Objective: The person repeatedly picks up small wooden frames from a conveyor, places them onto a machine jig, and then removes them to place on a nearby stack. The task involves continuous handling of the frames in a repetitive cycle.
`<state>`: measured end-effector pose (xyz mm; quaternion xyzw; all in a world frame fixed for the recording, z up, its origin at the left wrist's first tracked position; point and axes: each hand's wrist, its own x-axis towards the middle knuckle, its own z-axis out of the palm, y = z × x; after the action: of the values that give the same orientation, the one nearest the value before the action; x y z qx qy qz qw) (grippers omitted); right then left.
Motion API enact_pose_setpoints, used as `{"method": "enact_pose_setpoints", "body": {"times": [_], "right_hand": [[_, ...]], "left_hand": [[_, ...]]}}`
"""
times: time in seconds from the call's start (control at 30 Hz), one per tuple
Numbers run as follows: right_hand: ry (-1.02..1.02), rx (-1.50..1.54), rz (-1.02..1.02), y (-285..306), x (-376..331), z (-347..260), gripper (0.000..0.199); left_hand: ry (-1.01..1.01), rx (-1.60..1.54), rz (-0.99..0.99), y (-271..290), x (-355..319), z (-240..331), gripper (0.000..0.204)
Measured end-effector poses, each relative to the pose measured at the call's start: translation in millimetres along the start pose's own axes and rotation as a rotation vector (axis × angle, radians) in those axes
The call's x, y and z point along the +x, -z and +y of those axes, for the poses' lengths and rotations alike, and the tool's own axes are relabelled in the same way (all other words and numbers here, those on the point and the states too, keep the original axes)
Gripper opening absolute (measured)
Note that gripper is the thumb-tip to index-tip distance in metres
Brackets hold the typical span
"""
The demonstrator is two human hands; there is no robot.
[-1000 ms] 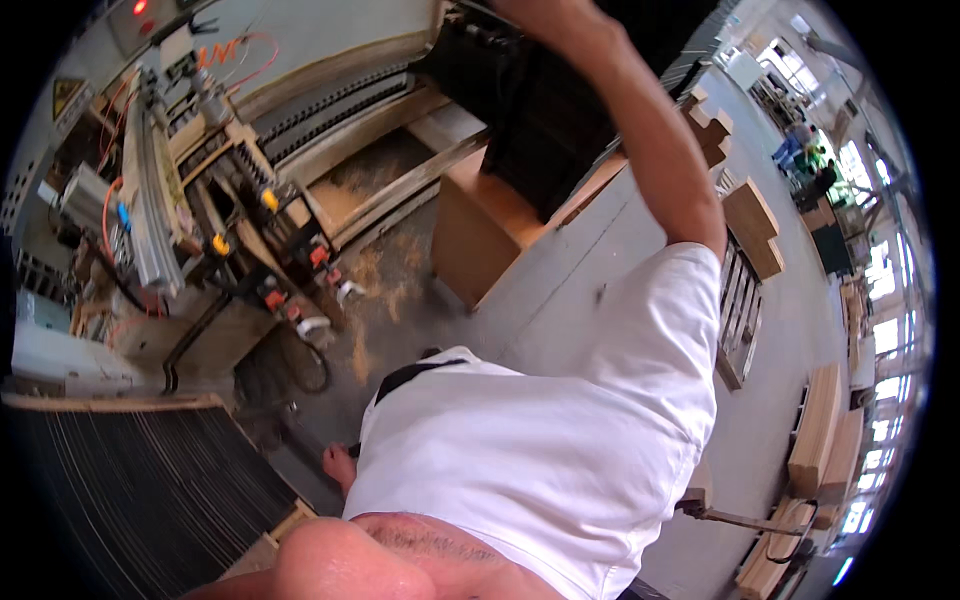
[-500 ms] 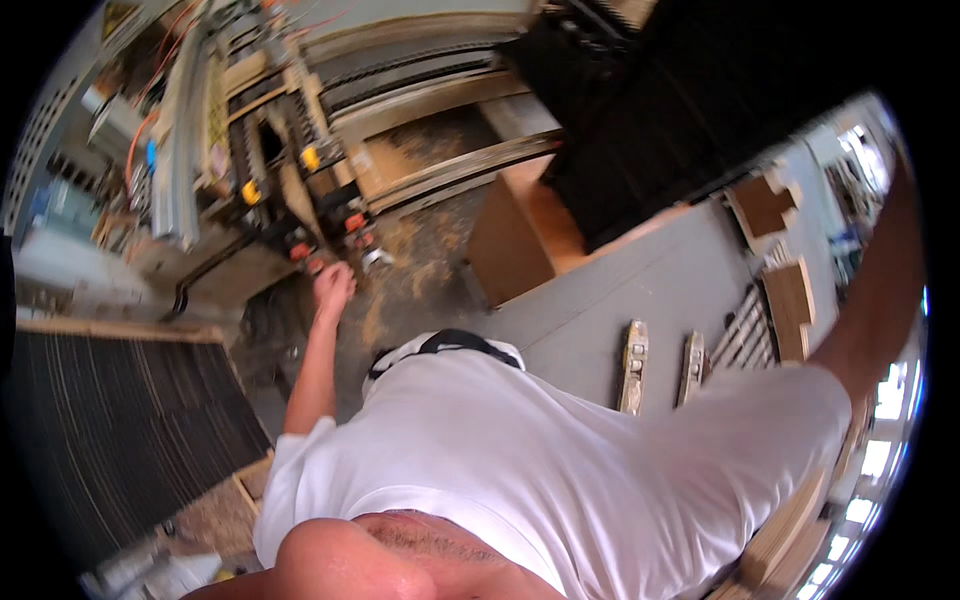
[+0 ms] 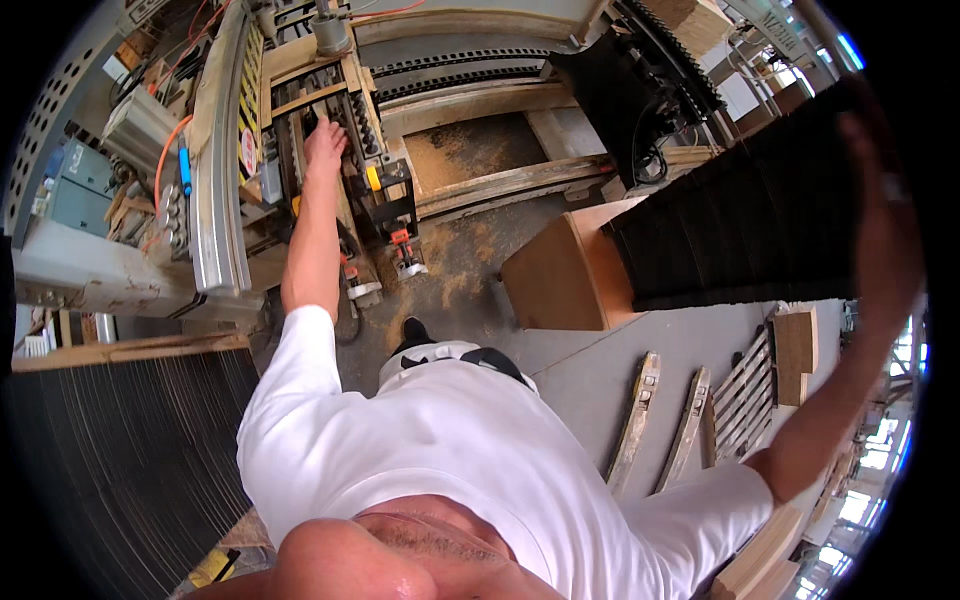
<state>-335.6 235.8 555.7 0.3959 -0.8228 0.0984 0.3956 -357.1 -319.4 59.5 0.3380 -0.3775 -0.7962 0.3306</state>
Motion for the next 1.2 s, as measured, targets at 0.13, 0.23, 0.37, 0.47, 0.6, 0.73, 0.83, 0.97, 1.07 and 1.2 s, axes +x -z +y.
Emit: {"method": "enact_pose_setpoints", "body": {"times": [0.13,0.23,0.37,0.47,0.6,0.73,0.83,0.97,1.07,1.2], "right_hand": [[0.111,0.335,-0.196,-114,-26,-83,0.035],[0.071,0.53,-0.355,-174,-48,-122,0.031],[0.192,0.591,-0.392,-273,-53,-143,0.022],[0.276,0.749,-0.39,-354,-39,-167,0.018],[0.198,0.915,-0.411,-449,-35,-202,0.02],[0.449,0.817,-0.417,-531,-14,-267,0.027],[0.58,0.741,-0.433,-580,-5,-304,0.03],[0.562,0.748,-0.379,-622,7,-319,0.031],[0.615,0.678,-0.406,-634,28,-323,0.032],[0.651,0.558,-0.464,-660,56,-324,0.037]], "left_hand": [[0.011,-0.264,0.199,9,80,28,0.066],[0.095,-0.401,0.189,-30,106,-1,0.054],[0.079,-0.379,0.208,-14,92,-4,0.031],[0.085,-0.434,0.09,24,27,-20,0.022],[0.218,-0.341,0.024,28,-138,-35,0.022],[0.182,-0.317,0.048,75,-244,-39,0.032],[0.175,-0.258,0.076,102,-302,-38,0.031],[0.154,-0.214,0.225,111,-359,-40,0.031],[0.092,-0.284,0.38,119,-387,-60,0.032],[0.009,-0.353,0.54,126,-406,-80,0.031]]}}
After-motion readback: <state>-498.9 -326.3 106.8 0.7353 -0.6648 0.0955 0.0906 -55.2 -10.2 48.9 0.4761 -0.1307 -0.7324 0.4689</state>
